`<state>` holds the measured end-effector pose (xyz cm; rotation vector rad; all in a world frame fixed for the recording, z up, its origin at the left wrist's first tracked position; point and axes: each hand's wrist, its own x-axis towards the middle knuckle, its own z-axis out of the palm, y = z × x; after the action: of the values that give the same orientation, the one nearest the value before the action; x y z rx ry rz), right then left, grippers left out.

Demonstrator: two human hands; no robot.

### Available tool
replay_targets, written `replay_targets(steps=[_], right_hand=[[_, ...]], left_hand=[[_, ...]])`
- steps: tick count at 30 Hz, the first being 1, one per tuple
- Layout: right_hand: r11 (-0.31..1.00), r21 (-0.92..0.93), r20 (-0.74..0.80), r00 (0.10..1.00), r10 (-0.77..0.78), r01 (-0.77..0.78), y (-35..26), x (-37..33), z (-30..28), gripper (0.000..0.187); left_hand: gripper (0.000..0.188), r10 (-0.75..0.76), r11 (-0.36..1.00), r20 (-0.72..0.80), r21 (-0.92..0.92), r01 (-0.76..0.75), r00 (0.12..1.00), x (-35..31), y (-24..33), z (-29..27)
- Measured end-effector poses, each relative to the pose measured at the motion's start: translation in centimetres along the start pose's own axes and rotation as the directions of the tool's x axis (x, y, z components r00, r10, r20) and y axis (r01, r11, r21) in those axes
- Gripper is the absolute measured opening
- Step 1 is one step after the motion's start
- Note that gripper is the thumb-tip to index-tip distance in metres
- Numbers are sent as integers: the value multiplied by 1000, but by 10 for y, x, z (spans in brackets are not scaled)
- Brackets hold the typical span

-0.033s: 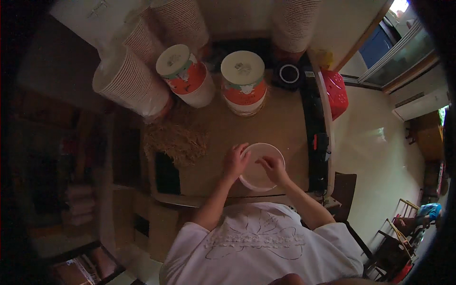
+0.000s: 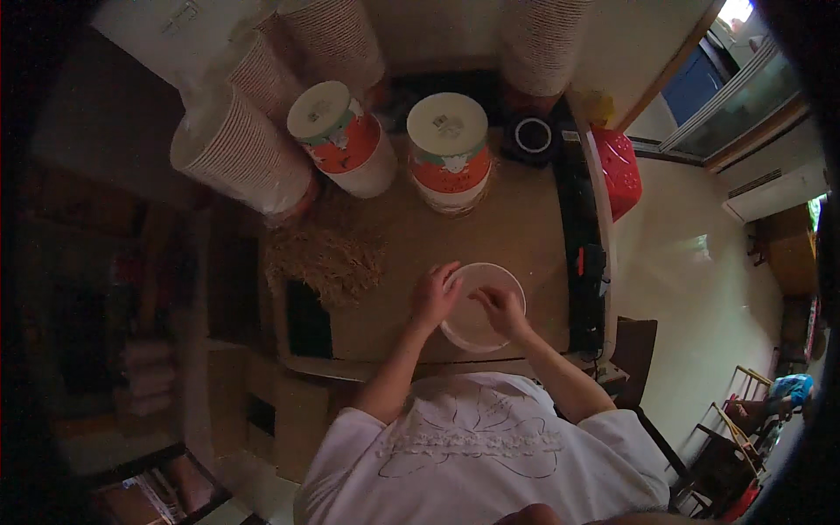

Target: Placing packing material into paper buckets and stacking them.

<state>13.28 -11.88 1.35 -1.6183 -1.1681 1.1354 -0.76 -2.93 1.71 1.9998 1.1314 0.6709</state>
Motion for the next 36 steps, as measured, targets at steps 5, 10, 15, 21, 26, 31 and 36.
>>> replay_targets(steps=[5, 10, 15, 21, 26, 31, 36], right_hand=[[1000, 1, -71, 997, 27, -27, 6, 8, 11, 20], [992, 81, 19, 995, 95, -97, -6, 4, 4, 19], [987, 101, -39, 991, 129, -125, 28, 6, 17, 18], [977, 152, -34, 987, 156, -149, 23, 9, 20, 20], [973, 90, 24, 977, 213, -214, 7, 12, 17, 20], [976, 104, 17, 981, 191, -192, 4, 14, 14, 21], [992, 76, -12, 995, 104, -102, 20, 19, 12, 21]], left_hand=[[29, -61, 997, 84, -37, 64, 995, 2, 5, -3], [22, -97, 984, -166, -166, 69, 981, -12, 0, -6], [14, -123, 984, -97, -141, 108, 988, -11, -10, -5], [20, -99, 951, 105, -282, 125, 990, 4, -20, -4], [23, -103, 921, 233, -345, 181, 967, 10, -26, -4], [24, -107, 934, 342, -288, 212, 934, 13, -19, -7], [25, -102, 935, 364, -283, 214, 926, 14, -18, -6]])
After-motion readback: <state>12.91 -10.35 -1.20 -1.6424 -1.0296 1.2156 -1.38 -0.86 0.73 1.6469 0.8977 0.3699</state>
